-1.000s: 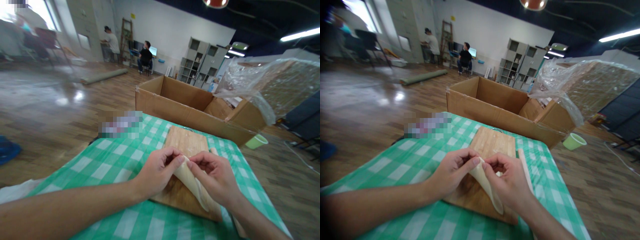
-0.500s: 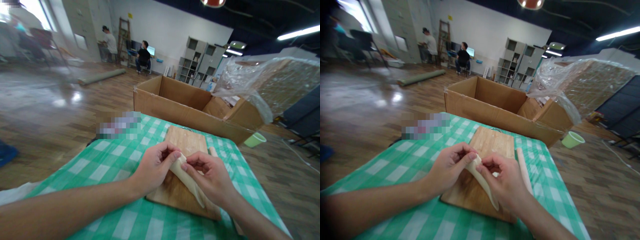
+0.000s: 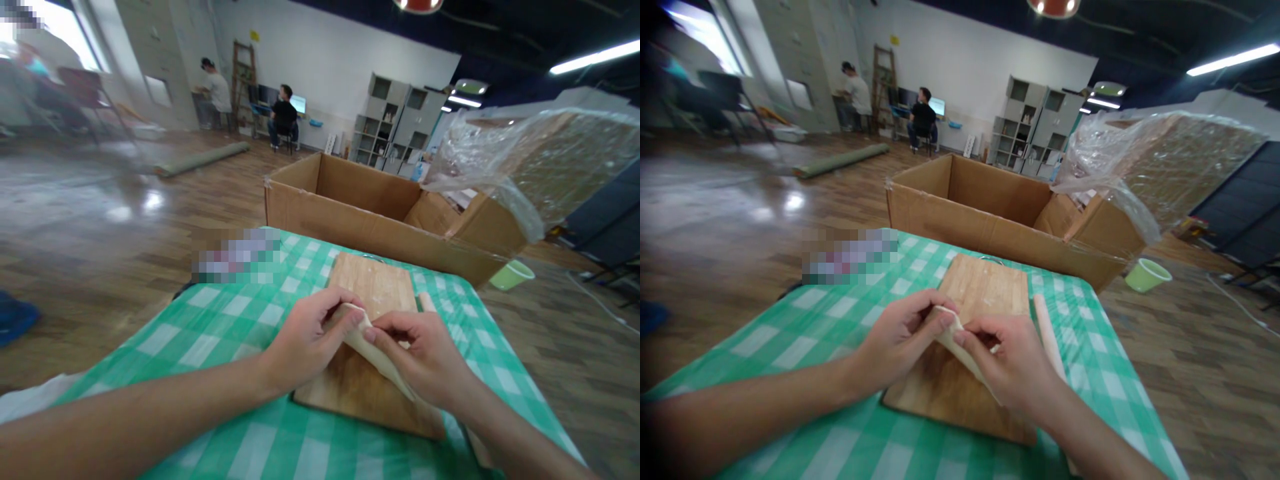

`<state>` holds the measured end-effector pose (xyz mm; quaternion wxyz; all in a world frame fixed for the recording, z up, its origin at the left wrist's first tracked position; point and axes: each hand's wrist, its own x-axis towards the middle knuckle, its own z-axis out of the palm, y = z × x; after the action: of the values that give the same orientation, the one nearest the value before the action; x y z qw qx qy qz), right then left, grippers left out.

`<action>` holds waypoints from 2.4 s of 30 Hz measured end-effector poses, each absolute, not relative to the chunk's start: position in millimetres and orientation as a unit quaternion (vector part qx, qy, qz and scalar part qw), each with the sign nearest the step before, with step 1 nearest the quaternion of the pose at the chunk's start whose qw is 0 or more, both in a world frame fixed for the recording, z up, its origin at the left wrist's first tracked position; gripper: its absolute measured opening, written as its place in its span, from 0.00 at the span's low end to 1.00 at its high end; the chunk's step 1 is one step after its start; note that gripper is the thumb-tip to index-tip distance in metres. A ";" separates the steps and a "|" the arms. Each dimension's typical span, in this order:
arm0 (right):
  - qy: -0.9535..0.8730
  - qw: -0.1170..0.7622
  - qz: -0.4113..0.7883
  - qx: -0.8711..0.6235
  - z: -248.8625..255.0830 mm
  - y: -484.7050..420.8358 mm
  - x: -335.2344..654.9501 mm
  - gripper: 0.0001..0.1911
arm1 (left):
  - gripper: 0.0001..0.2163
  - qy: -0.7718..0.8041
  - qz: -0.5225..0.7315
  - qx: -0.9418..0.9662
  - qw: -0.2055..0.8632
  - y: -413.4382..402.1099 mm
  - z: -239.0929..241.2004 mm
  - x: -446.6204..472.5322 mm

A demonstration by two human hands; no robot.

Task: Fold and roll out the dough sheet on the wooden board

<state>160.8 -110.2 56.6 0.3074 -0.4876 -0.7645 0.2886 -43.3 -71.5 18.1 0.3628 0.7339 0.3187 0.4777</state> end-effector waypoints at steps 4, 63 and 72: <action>-0.779 0.325 0.242 -0.480 58.9 -112.4 162.2 0.13 | 0.07 0.308 0.446 0.757 0.364 -71.1 18.5 -43.2; -0.827 0.243 0.235 -0.449 60.9 -104.8 174.1 0.18 | 0.09 0.345 0.441 0.728 0.396 -73.2 27.5 -41.9; -0.799 0.263 0.264 -0.471 67.0 -104.3 171.2 0.20 | 0.11 0.351 0.435 0.737 0.381 -75.8 28.4 -43.2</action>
<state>171.2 -104.3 67.0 0.2635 -0.4710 -0.7993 0.2643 -43.2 -75.8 28.4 0.3809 0.7367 0.3509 0.4348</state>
